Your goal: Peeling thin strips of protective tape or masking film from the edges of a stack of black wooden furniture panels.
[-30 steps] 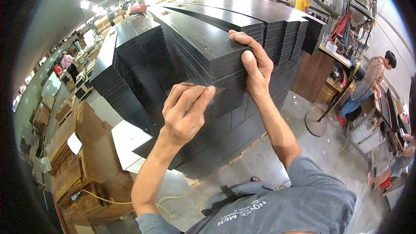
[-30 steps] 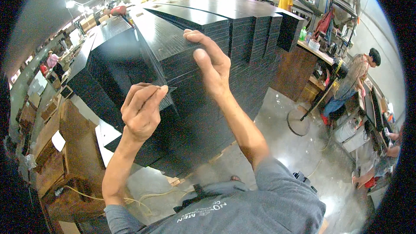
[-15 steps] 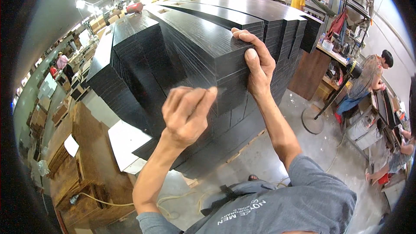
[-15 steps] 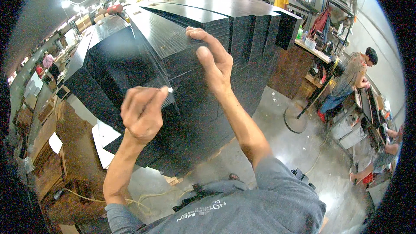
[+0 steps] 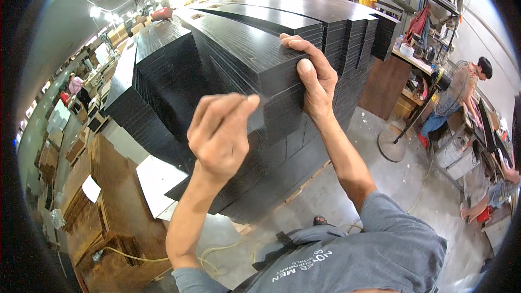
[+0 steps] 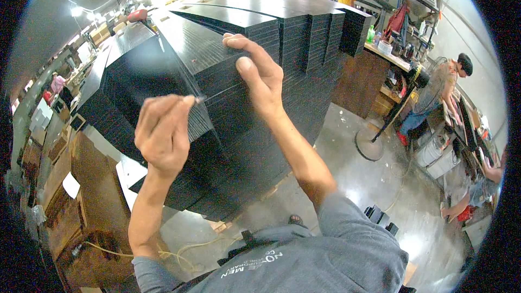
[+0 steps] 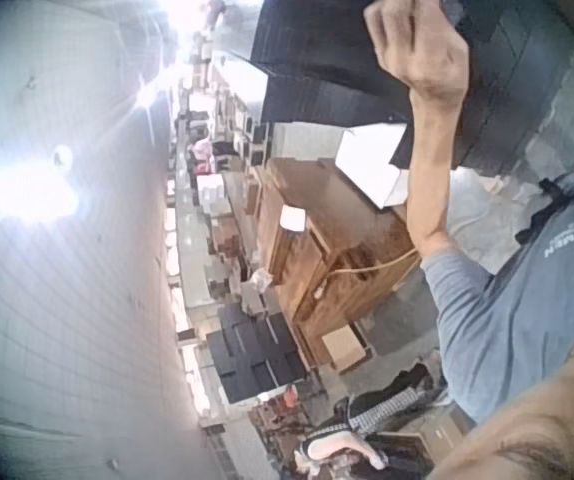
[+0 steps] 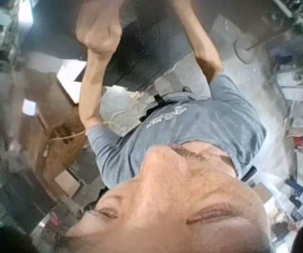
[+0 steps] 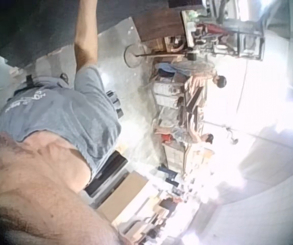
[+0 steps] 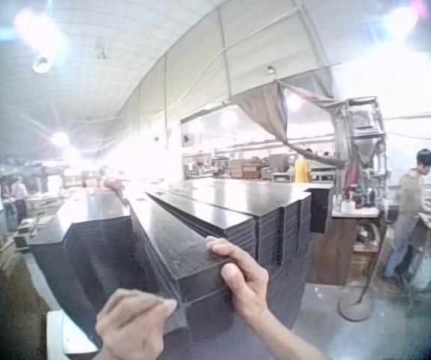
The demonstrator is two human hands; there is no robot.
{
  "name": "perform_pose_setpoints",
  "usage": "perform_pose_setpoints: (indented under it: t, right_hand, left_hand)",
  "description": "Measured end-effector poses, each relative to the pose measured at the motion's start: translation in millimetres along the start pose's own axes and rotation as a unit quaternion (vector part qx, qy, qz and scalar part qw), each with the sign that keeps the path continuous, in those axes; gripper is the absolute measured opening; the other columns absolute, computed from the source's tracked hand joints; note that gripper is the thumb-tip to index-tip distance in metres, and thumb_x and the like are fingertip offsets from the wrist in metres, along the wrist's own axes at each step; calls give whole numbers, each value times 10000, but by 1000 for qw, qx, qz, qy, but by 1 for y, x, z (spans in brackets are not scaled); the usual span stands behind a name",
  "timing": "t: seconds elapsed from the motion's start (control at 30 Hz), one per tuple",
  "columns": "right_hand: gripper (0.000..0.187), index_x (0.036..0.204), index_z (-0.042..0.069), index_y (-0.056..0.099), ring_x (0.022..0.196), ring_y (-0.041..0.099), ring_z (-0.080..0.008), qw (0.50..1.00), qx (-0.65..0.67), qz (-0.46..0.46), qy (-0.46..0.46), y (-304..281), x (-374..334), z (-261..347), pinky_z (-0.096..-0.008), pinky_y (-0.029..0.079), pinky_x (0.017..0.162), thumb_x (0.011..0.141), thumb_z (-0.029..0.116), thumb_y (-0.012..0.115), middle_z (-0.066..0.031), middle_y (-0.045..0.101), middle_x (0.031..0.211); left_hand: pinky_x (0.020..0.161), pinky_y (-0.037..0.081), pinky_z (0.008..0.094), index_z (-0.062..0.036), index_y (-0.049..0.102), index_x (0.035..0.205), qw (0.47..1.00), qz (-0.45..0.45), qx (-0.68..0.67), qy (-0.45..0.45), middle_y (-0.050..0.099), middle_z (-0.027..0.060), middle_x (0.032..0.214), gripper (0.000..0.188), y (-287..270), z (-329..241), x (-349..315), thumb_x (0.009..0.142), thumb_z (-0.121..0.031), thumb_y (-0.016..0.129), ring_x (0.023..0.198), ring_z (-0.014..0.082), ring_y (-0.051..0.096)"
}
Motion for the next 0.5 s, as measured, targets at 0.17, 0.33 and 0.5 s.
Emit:
perform_pose_setpoints:
  t: [0.17, 0.33, 0.5]
  right_hand:
    - [356, 1277, -24, 634, 1312, 556, -268, 1000, 10, -2, 10, 6, -3, 2, -404, 381, 1143, 1024, 220, 572, -140, 651, 1314]
    - [355, 1286, -11, 635, 1315, 553, -266, 1000, 3, -1, -1, 1, -2, -2, -407, 384, 1145, 1028, 226, 579, -141, 647, 1323]
    - [350, 1291, -12, 633, 1324, 549, -268, 1000, 20, 4, -1, 6, -3, -4, -415, 385, 1150, 1029, 214, 580, -145, 645, 1325]
  left_hand:
    - [656, 549, 360, 53, 751, 966, 999, -10, 9, 33, 682, 130, 926, 266, 8, 6, -19, 714, 137, 734, 744, 285, 659]
    - [672, 560, 365, 37, 753, 983, 998, 21, -15, 51, 676, 119, 913, 298, 13, 2, -40, 698, 121, 742, 761, 279, 649]
    - [662, 519, 380, 38, 754, 1006, 999, -11, 29, 32, 665, 114, 923, 324, -1, 7, -12, 696, 129, 732, 760, 284, 610]
Point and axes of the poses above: each hand's wrist, its own x-axis towards the middle knuckle, its own y-axis out of the palm, z = x × y, the point moved 1 cm from there along x, towards the middle knuckle
